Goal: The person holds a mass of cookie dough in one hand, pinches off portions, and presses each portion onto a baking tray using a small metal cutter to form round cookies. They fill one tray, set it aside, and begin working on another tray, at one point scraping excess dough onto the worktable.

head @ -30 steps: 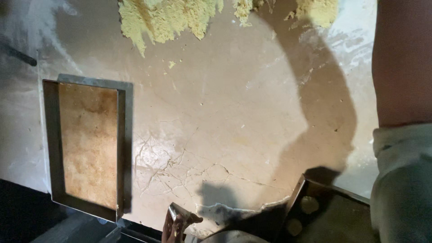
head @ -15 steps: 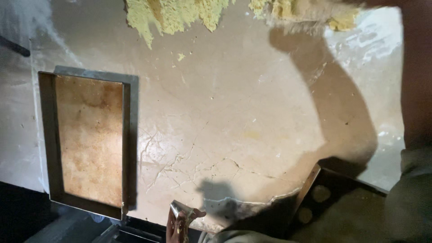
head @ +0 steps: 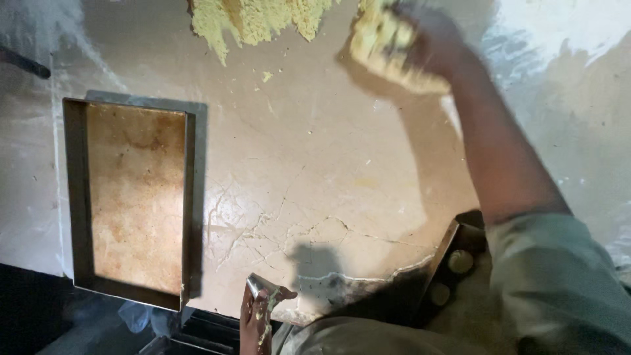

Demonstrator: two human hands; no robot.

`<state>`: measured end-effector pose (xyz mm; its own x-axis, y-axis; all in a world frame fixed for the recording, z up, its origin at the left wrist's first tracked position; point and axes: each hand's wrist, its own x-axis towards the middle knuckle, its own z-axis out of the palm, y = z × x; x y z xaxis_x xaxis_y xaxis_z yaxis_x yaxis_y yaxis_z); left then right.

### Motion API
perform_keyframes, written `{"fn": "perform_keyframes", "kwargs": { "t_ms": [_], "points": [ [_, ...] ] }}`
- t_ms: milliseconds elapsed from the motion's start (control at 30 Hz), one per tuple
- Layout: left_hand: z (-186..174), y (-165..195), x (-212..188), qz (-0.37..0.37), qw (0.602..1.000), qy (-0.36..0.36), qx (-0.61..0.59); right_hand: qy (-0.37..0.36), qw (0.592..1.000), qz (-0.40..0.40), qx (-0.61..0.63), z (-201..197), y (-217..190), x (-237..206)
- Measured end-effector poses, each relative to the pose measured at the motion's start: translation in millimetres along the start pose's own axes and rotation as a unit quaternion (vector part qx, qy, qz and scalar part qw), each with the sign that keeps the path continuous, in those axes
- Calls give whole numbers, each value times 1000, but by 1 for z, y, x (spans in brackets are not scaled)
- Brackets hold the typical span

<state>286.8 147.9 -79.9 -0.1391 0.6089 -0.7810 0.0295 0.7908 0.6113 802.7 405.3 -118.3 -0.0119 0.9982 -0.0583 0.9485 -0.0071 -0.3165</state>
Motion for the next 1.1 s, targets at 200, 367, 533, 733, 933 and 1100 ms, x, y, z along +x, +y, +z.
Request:
{"fn": "perform_keyframes", "kwargs": {
  "t_ms": [200, 367, 533, 733, 933, 1100],
  "points": [
    [9, 36, -24, 82, 989, -110, 64, -116, 987, -70, -82, 55, -141, -140],
    [-15, 39, -31, 111, 979, -155, 77, -99, 935, -72, 332, 18, -108, -163],
    [-72, 22, -24, 159, 965, -208, 3, 155, 940, 195, 234, 0, -59, -191],
    [-153, 10, -13, 182, 955, -227, -59, 239, 905, 339, -90, 68, -170, -163],
    [-200, 9, -6, 187, 954, -226, -67, 377, 883, 205, 192, 96, -252, -178],
    [-172, 30, 5, 191, 961, -201, -16, 240, 943, 212, -94, 121, -289, -109]
  ]
}}
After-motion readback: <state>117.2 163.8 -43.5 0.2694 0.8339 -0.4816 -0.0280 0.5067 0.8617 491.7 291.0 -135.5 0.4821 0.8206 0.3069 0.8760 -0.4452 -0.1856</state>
